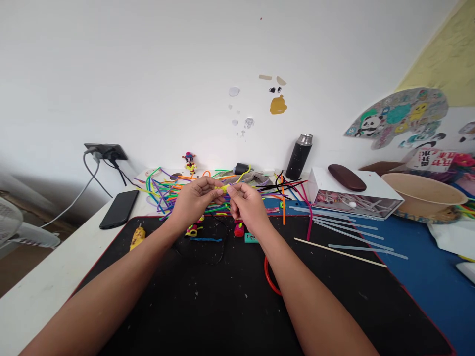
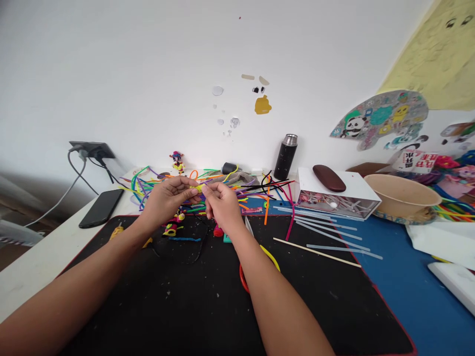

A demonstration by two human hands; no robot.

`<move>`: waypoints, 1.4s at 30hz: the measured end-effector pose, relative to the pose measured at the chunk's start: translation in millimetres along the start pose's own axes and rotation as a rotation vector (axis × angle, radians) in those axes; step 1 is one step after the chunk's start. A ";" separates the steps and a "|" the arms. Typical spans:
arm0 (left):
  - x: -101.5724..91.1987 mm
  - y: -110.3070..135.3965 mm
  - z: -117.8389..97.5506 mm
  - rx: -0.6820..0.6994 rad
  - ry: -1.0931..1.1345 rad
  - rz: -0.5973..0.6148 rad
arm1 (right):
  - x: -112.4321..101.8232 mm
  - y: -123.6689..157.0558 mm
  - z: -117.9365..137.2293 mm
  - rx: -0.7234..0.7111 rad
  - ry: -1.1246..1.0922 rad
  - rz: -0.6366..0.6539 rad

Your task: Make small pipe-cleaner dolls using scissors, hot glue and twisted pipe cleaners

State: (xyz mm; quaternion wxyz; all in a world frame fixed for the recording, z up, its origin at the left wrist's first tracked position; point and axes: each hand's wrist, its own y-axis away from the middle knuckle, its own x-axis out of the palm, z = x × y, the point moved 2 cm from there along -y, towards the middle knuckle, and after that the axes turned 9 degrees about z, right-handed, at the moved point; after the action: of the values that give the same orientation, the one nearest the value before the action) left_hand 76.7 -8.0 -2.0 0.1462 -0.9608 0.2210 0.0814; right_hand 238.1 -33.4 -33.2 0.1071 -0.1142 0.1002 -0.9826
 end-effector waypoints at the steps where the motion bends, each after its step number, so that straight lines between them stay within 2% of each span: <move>1: 0.4 0.2 -0.6 -0.006 0.000 0.001 | 0.5 0.0 -0.4 0.000 -0.002 0.001; 11: 2.4 -0.4 0.1 -0.031 0.062 0.006 | 4.6 -0.2 -5.7 0.000 -0.023 -0.009; 21: -2.7 -5.2 5.2 -0.045 0.174 0.084 | 2.3 -0.8 -5.4 0.018 -0.077 -0.008; 28: -6.3 -4.3 2.1 -0.008 0.140 0.072 | 1.5 -0.9 -4.9 0.024 -0.110 -0.024; 34: -4.6 -4.6 8.7 -0.034 0.146 0.110 | -0.3 -1.7 -5.7 0.006 -0.101 -0.052; 42: -4.0 -5.2 12.4 -0.019 0.133 0.100 | 0.7 -2.3 -8.3 0.014 -0.126 -0.051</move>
State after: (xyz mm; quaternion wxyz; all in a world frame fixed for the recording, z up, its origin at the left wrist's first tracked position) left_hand 74.4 1.9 -11.6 0.1176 -0.9532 0.2772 0.0268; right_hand 234.9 -30.0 -40.4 0.0890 -0.1775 0.0836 -0.9765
